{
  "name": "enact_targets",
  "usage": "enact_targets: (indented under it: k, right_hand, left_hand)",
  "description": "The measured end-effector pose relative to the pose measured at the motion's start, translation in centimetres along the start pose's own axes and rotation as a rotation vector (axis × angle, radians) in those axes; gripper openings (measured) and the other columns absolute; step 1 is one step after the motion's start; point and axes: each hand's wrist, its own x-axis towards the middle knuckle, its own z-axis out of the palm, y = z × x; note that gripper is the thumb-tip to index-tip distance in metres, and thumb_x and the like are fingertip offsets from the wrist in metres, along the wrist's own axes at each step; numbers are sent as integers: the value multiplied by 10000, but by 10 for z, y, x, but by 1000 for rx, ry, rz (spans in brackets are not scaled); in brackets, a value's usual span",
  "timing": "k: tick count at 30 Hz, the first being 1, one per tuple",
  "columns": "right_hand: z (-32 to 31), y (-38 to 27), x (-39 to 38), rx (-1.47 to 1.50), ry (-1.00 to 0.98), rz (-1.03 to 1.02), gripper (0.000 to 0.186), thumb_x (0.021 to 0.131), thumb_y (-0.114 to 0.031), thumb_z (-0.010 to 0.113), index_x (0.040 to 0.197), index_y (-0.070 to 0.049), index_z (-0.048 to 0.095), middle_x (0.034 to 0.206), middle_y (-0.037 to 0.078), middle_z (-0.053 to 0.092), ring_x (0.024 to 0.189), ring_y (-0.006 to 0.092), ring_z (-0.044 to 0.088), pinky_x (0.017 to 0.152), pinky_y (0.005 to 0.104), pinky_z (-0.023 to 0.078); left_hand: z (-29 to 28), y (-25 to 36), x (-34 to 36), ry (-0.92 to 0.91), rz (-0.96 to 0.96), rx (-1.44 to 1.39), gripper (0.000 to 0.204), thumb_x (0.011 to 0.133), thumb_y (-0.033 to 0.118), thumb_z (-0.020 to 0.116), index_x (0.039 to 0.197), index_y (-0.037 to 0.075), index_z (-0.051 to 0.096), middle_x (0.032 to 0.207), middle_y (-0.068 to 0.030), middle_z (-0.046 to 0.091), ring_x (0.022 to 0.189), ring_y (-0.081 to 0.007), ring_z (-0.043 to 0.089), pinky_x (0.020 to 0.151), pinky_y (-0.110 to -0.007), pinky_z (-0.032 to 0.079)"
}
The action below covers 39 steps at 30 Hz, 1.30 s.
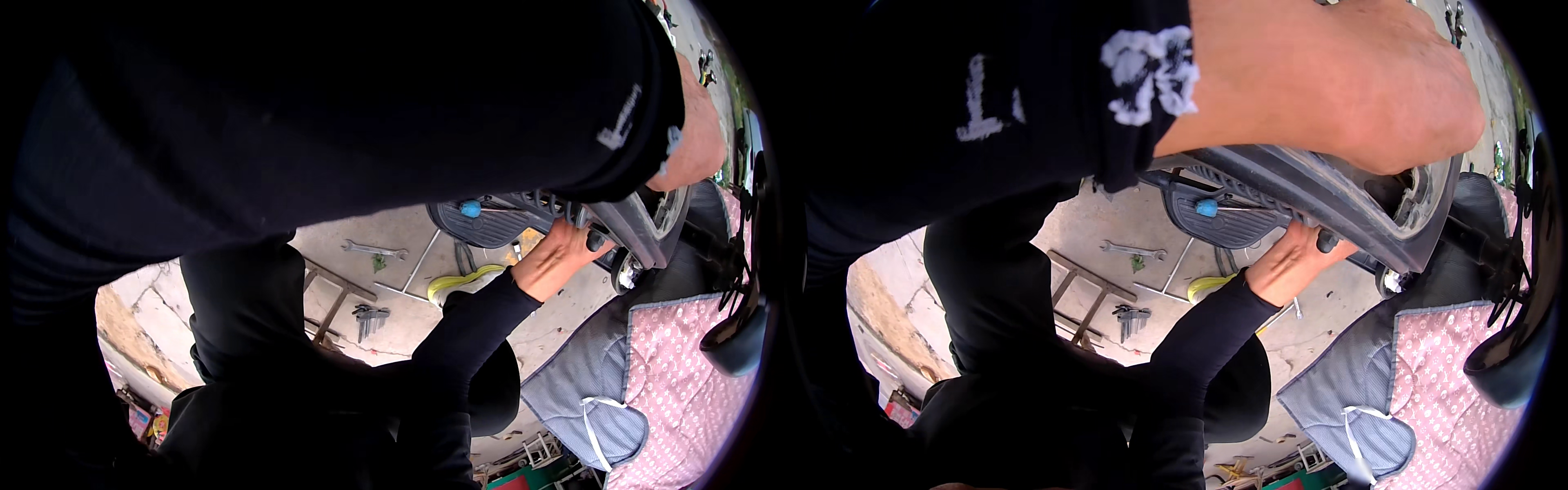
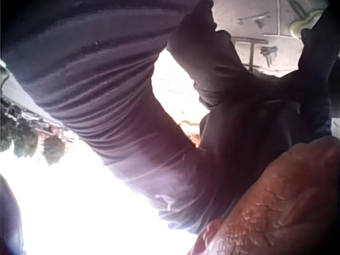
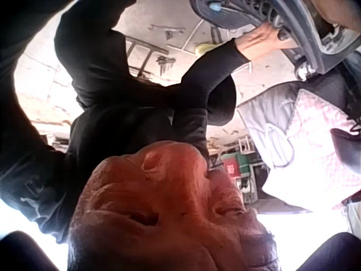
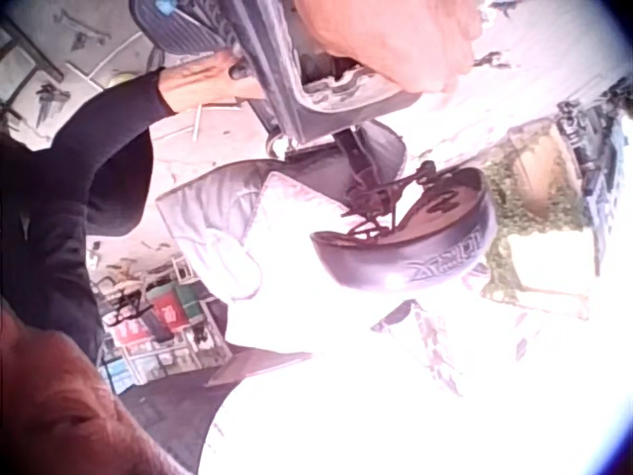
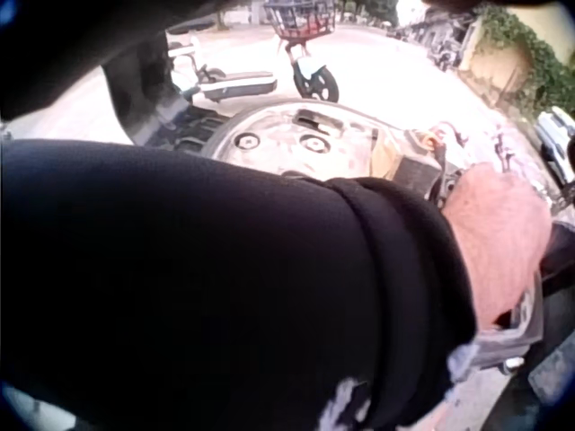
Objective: The person repairs an electric scooter by first using pliers to remove a chain from the pedal mechanism. They then move to the scooter's seat area, open the compartment, and work on the internal wiring, connecting and organizing various electrical connectors.
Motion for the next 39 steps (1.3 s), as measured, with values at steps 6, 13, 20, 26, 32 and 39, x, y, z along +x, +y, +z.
enact_targets:
  k: [6, 13, 20, 26, 32, 39]
  right_hand:
    - [10, -28, 2, 27, 85, 70, 510, 963, -309, 622, 1365, -28, 482, 1341, 152, 541, 1213, 291, 559, 1019, 436, 479]
    - [-12, -11, 5, -286, -185, -14, 547, 853, -81, 731, 1332, 40, 497, 1291, 153, 570, 1182, 228, 551, 1013, 381, 457]
    - [17, -26, -11, 151, -36, 52, 418, 899, -209, 684, 1261, -58, 540, 1154, 93, 596, 1038, 225, 591, 796, 382, 522]
    - [1, -9, 22, 29, -2, -30, 435, 938, -208, 661, 1296, -13, 513, 1200, 133, 608, 1057, 235, 617, 882, 421, 529]
    - [-11, 4, 23, 71, -116, -75, 480, 937, -240, 670, 1340, -44, 498, 1228, 98, 607, 1066, 229, 614, 909, 416, 519]
    - [8, -21, 7, -151, 32, -163, 525, 934, -235, 669, 1369, -19, 472, 1261, 127, 586, 1110, 226, 595, 949, 429, 499]
  left_hand:
    - [-3, 6, -9, 4, -33, 15, 142, 735, 158, 667, 813, 91, 765, 862, -130, 729, 899, -292, 701, 795, -409, 499]
    - [7, 0, -1, -9, -27, -36, 135, 730, 155, 669, 804, 97, 766, 874, -123, 729, 922, -283, 694, 809, -410, 485]
    - [-3, -3, -10, 28, -14, -10, 131, 723, 139, 668, 797, 94, 766, 864, -130, 722, 923, -294, 680, 807, -411, 476]
    - [-27, 21, -32, 76, -82, 58, 128, 732, 139, 666, 795, 89, 765, 862, -136, 720, 924, -306, 676, 811, -415, 475]
    - [-40, 31, -45, 102, -207, 102, 132, 740, 151, 672, 789, 73, 766, 859, -149, 719, 924, -320, 674, 820, -419, 475]
    - [-36, 20, -35, -9, -61, 175, 128, 722, 177, 683, 741, 74, 756, 814, -153, 712, 885, -313, 676, 804, -410, 471]
